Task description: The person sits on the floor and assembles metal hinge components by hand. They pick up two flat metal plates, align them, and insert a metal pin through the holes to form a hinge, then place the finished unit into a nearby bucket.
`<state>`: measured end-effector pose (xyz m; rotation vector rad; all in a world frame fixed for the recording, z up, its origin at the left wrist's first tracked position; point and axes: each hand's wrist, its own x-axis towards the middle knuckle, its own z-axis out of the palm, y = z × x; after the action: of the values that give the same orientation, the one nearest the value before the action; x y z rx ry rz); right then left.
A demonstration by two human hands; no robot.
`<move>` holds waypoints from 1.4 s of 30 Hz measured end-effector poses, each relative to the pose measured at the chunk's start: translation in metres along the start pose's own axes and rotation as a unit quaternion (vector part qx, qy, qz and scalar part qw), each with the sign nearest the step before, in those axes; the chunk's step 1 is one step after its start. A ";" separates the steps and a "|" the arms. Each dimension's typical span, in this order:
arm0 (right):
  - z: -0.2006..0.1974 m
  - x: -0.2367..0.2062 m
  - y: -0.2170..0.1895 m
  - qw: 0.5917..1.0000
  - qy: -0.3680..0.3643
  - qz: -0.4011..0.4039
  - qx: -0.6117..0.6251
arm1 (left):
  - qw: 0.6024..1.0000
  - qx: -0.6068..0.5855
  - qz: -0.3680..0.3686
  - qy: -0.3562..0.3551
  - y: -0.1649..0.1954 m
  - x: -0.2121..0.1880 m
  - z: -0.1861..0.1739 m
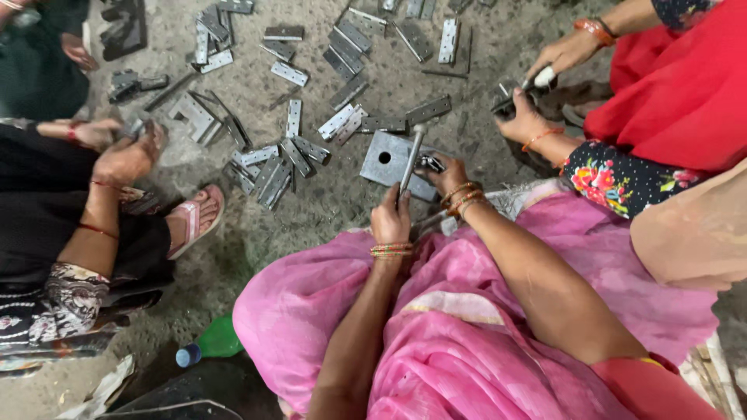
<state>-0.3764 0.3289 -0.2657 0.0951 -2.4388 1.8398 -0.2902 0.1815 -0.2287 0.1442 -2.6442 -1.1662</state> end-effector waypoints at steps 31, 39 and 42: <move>-0.001 0.001 -0.023 0.998 -0.017 0.013 0.054 | 0.997 -0.070 -0.034 0.012 -0.002 0.004 0.000; 0.005 0.001 -0.023 0.994 -0.016 0.009 0.103 | 0.999 -0.011 -0.044 -0.020 -0.002 0.008 -0.003; 0.005 0.001 -0.021 0.993 -0.038 0.021 0.110 | 0.998 -0.042 -0.046 -0.001 -0.004 0.007 -0.003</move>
<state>-0.3755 0.3182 -0.2472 0.1301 -2.2910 2.1567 -0.2961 0.1759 -0.2284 0.2526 -2.6108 -1.3051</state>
